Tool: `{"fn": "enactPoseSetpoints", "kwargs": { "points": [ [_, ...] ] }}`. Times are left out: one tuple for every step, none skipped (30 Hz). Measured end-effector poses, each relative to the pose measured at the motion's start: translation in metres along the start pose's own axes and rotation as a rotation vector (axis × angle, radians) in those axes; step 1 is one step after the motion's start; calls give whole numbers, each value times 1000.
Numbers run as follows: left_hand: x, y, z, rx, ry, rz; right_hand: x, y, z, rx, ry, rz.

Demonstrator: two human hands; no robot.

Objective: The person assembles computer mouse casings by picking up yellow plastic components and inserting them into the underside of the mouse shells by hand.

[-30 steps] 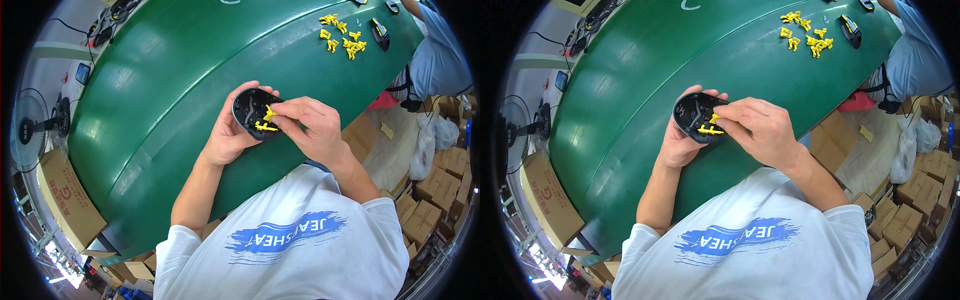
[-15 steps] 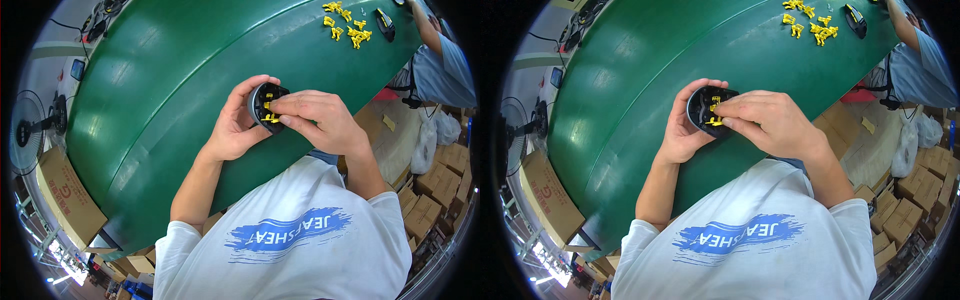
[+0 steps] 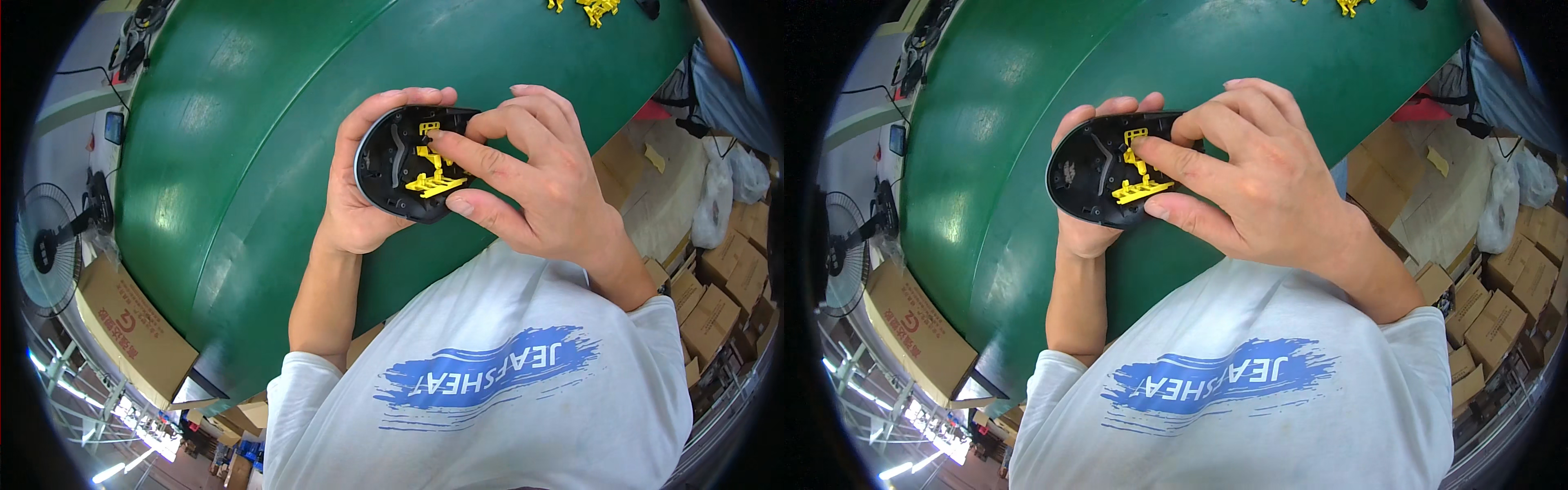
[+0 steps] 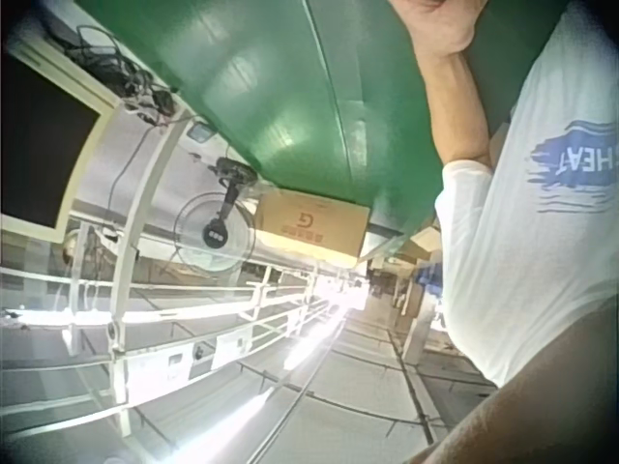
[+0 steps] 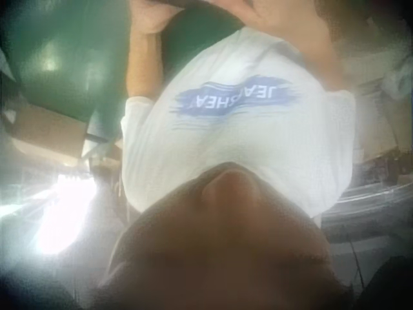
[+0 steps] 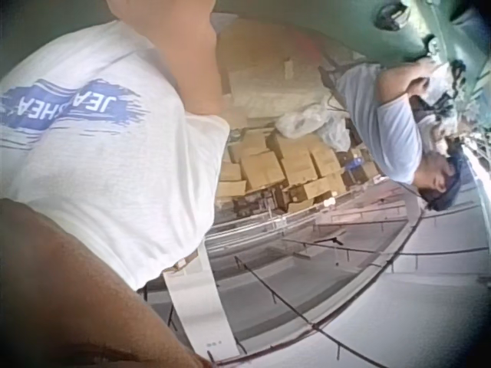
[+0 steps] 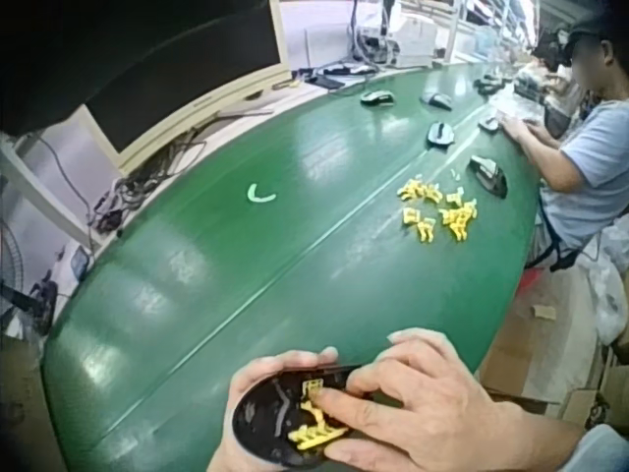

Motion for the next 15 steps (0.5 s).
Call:
{"fn": "enactPoseSetpoints", "kwargs": {
  "points": [
    [0,1,0,9,-4,-3,0,-1,2,3,-1,-1],
    [1,2,-1,18,-8,-7,-2,-5,0,18,38,-27],
    [2,4,-1,18,-8,-4,-3,-9,-2,33,77,-53],
    [2,4,-2,20,-5,-9,-2,-10,-1,34,75,-54],
    [3,4,-2,22,-2,-15,0,-11,-1,46,91,-58],
    [4,4,-1,23,1,-14,1,-13,-2,56,107,-62],
    [6,5,0,10,-7,-9,1,-14,-1,48,106,-64],
    [7,5,1,-2,-13,-6,2,-15,0,62,103,-68],
    [8,2,-2,-5,-3,-15,4,-15,1,74,98,-69],
    [8,2,0,-31,-41,25,6,-14,1,53,96,-54],
    [12,5,1,-57,-74,58,5,-20,0,63,80,-72],
    [12,4,1,-9,-66,58,6,-24,1,70,64,-84],
    [10,1,2,-41,-80,64,9,-25,-1,109,113,-83],
    [6,-3,3,-62,-100,64,15,-21,5,146,101,-72],
    [3,-7,2,-44,-77,61,22,-14,20,173,53,-6]
  ]
}}
Point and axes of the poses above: each hand's wrist, its own x-axis towards the middle knuckle, its own z-axis out of the back of the hand, y = z × x, the point moved 10 cm from there along x, towards the middle knuckle, and after that the axes turned 9 degrees about z, right-handed, at the moved point
